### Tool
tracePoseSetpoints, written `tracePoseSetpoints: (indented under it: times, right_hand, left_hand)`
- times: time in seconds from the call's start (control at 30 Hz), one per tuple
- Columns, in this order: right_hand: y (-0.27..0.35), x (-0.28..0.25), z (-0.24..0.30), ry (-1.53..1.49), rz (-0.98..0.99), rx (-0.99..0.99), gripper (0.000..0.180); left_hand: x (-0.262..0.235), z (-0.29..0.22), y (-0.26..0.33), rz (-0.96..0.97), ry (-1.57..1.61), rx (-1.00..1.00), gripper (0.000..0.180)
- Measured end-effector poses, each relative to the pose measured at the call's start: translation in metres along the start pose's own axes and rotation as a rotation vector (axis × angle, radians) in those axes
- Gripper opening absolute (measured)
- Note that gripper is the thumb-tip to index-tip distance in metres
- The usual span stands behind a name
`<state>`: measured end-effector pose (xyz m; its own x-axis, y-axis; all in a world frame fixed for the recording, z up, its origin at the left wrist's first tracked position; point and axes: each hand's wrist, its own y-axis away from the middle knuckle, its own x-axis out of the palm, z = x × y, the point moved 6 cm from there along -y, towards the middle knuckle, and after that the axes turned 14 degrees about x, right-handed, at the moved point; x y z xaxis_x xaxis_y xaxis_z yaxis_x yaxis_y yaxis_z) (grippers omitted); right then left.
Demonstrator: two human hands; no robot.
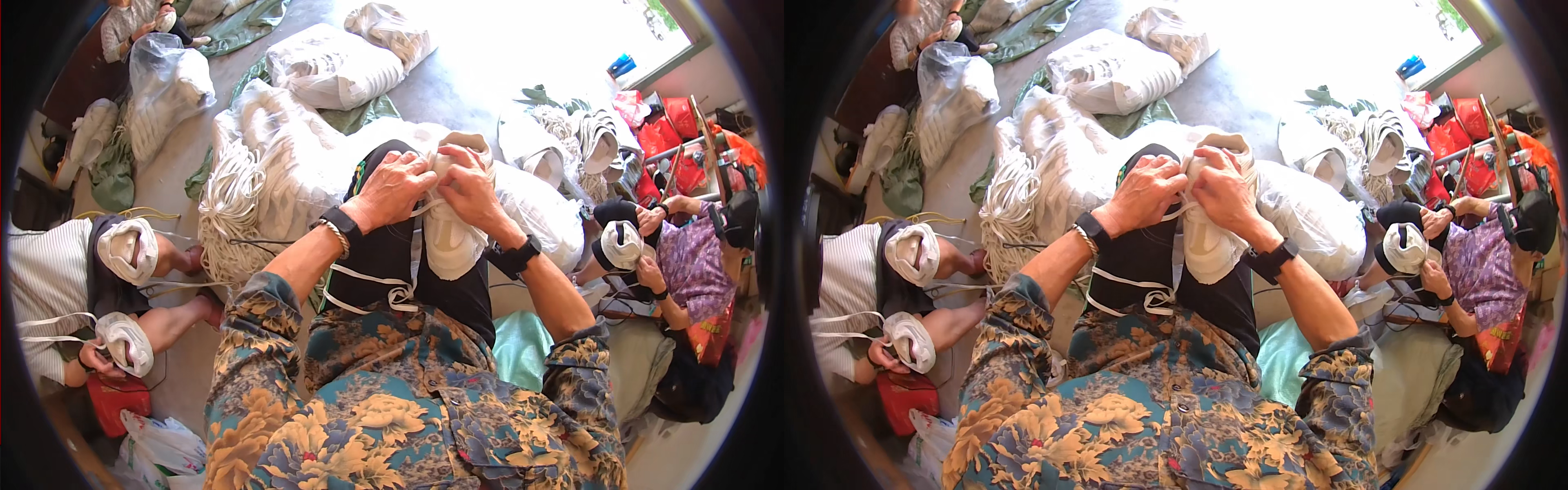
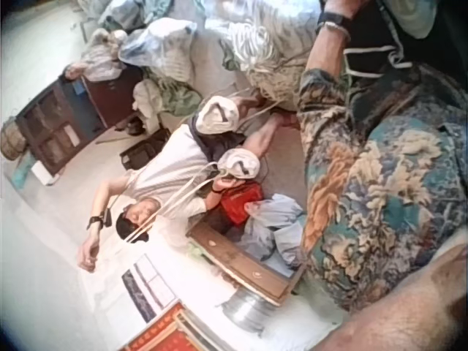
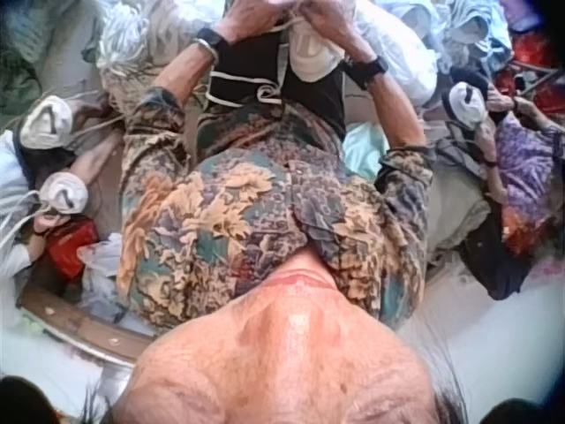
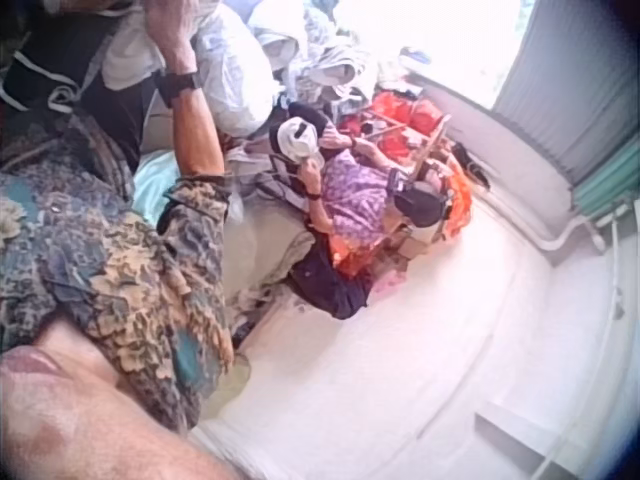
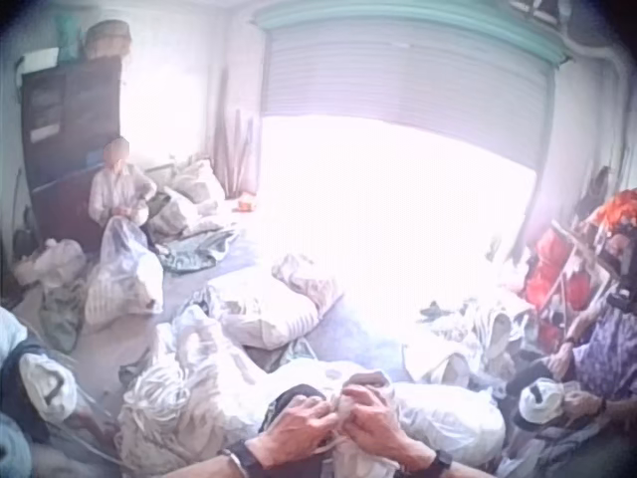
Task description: Lacing and adjusting the tongue of a white sneaker.
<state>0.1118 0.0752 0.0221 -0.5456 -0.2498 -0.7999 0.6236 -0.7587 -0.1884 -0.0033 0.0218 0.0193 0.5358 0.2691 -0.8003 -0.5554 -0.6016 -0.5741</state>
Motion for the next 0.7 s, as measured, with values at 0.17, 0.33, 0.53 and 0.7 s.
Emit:
tracePoseSetpoints:
  times: [0.17, 0.33, 0.53, 0.7]
  right_hand:
    - [0.004, -0.066, -0.022, -0.298, -0.132, 0.231, 0.004]
    - [0.014, -0.060, 0.006, -0.460, 0.039, 0.155, 0.008]
    - [0.008, -0.058, -0.019, -0.182, 0.242, 0.372, 0.014]
    - [0.007, -0.041, -0.025, -0.067, 0.221, 0.159, 0.019]
  left_hand:
    - [-0.001, -0.004, 0.005, 0.002, 0.040, -0.050, 0.025]
    - [-0.017, -0.012, -0.026, -0.279, 0.347, -0.211, 0.022]
    - [0.008, -0.006, -0.032, -0.209, 0.613, -0.385, 0.007]
    - [0.008, -0.126, -0.068, -0.028, 0.730, 0.110, 0.011]
